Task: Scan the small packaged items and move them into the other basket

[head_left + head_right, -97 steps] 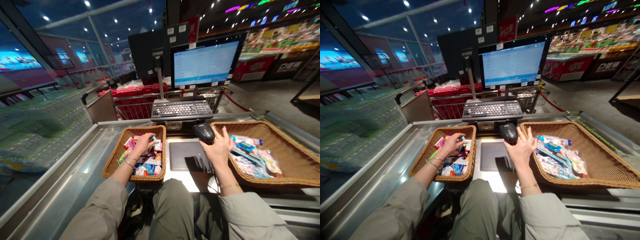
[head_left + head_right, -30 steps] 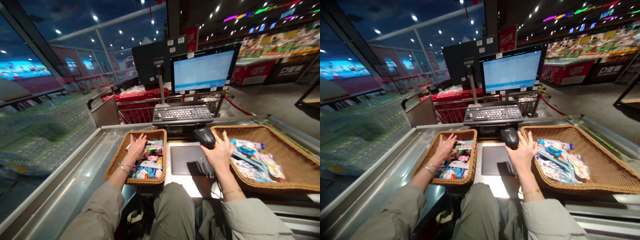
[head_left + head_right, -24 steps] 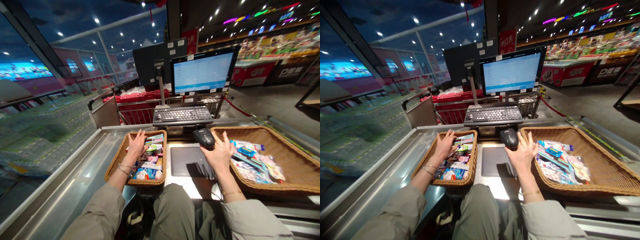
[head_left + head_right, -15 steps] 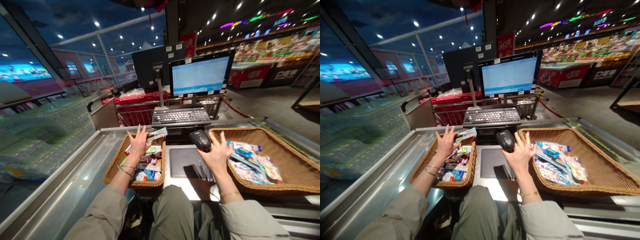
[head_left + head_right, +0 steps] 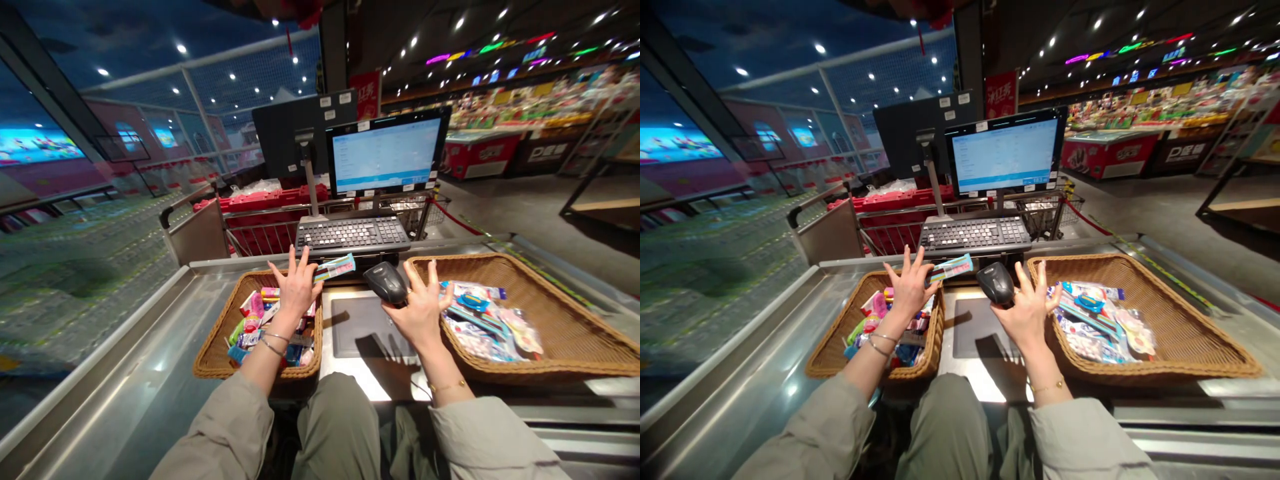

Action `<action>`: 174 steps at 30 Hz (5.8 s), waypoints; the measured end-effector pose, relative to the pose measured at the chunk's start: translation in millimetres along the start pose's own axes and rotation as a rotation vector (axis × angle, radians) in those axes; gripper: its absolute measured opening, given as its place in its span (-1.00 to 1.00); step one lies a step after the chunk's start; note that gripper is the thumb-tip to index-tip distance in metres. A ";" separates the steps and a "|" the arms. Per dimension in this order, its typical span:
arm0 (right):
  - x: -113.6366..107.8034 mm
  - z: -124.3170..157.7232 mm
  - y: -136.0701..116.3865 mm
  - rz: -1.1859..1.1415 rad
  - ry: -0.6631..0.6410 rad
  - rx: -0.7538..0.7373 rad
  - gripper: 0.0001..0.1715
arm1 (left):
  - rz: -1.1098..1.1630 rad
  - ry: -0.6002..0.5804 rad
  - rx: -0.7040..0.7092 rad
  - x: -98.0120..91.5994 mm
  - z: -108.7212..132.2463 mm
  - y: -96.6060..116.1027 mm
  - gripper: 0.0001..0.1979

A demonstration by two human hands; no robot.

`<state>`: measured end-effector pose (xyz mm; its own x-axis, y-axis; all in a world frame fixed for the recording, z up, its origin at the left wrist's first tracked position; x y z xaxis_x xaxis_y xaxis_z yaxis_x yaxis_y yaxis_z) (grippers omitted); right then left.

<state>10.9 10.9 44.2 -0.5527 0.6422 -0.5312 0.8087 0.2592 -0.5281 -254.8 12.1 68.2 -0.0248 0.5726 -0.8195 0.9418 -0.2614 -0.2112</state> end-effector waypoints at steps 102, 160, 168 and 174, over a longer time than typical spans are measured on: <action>-142.2 -8.7 177.4 0.006 0.519 0.835 -0.10 | 0.207 0.068 0.393 34.7 -131.3 244.3 -0.63; 21.8 1.8 -14.4 -0.152 -0.164 0.154 -0.56 | -0.015 -0.153 -0.104 18.6 49.0 -35.8 -0.52; 28.4 6.5 -16.8 -0.140 -0.178 0.149 -0.58 | -0.071 -0.306 -0.101 41.7 72.6 -83.2 -0.54; 33.8 9.9 -17.3 -0.107 -0.190 0.121 -0.61 | -0.067 -0.461 0.056 72.7 71.6 -74.3 -0.53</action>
<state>-23.8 21.0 28.8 -0.6711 0.4659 -0.5766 0.7197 0.2228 -0.6576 -350.6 17.5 -13.8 -0.2437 0.1881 -0.9514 0.9137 -0.2845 -0.2902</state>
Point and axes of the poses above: each hand's wrist, its own z-axis away from the middle knuckle, its own x-axis out of the palm, y = z × x, the point moved 9 cm from there along -z, towards the middle knuckle, and after that the axes turned 15 degrees about x, right-handed, at the moved point
